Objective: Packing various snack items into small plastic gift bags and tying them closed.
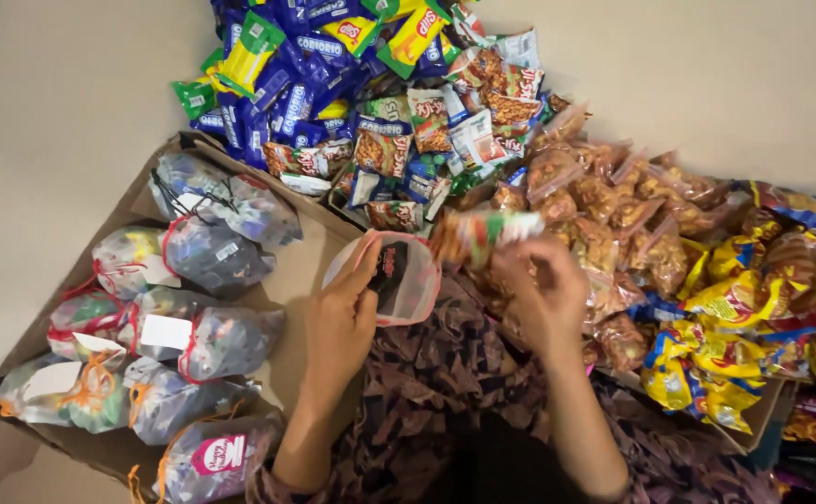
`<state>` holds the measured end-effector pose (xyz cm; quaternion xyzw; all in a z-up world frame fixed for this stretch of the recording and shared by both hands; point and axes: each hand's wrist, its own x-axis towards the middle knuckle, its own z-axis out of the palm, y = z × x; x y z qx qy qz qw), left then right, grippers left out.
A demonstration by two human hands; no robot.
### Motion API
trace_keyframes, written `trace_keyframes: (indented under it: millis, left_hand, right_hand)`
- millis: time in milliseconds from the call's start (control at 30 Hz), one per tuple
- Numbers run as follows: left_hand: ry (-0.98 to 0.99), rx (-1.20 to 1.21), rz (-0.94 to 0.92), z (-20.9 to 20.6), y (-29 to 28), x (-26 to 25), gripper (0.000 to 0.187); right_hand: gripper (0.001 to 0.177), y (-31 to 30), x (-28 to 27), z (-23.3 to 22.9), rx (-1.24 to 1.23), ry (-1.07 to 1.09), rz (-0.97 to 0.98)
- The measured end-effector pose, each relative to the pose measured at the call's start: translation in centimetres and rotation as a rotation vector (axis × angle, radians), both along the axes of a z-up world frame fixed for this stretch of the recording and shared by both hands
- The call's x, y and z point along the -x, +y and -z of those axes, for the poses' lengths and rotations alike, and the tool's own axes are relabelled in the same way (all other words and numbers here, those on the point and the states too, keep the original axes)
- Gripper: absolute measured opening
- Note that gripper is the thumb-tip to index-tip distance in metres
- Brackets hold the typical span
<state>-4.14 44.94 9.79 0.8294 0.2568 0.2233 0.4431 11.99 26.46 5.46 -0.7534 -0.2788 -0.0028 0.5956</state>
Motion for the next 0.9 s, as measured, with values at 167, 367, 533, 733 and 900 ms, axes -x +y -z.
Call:
trace_keyframes:
  millis: [167,367,533,733,900]
  left_hand:
    - [-0.086,-0.043,0.113,-1.4,-1.5,-0.4,0.059]
    - [-0.128,-0.208,0.269,0.3,-5.8,0.1,0.061]
    - [-0.159,-0.076,0.359,0.0,-7.2,-0.5,0.06]
    - [-0.176,0.084,0.38,-1.1,-7.1,0.0,0.062]
    - [-0.184,0.125,0.343,-1.6,-5.3,0.5,0.059]
  right_hand:
    - [0.009,-0.5,4.0,-1.9,0.225,-0.245,-0.137]
    - [0.013,-2.3,5.0,-3.6,0.437,-0.471,-0.236]
    - [0.004,-2.4,4.6,-3.2,0.438,-0.009,-0.273]
    - [0.018,-1.7,3.7,4.9,0.362,-0.675,0.19]
    - [0.02,0.2,5.0,2.3,0.149,-0.565,0.0]
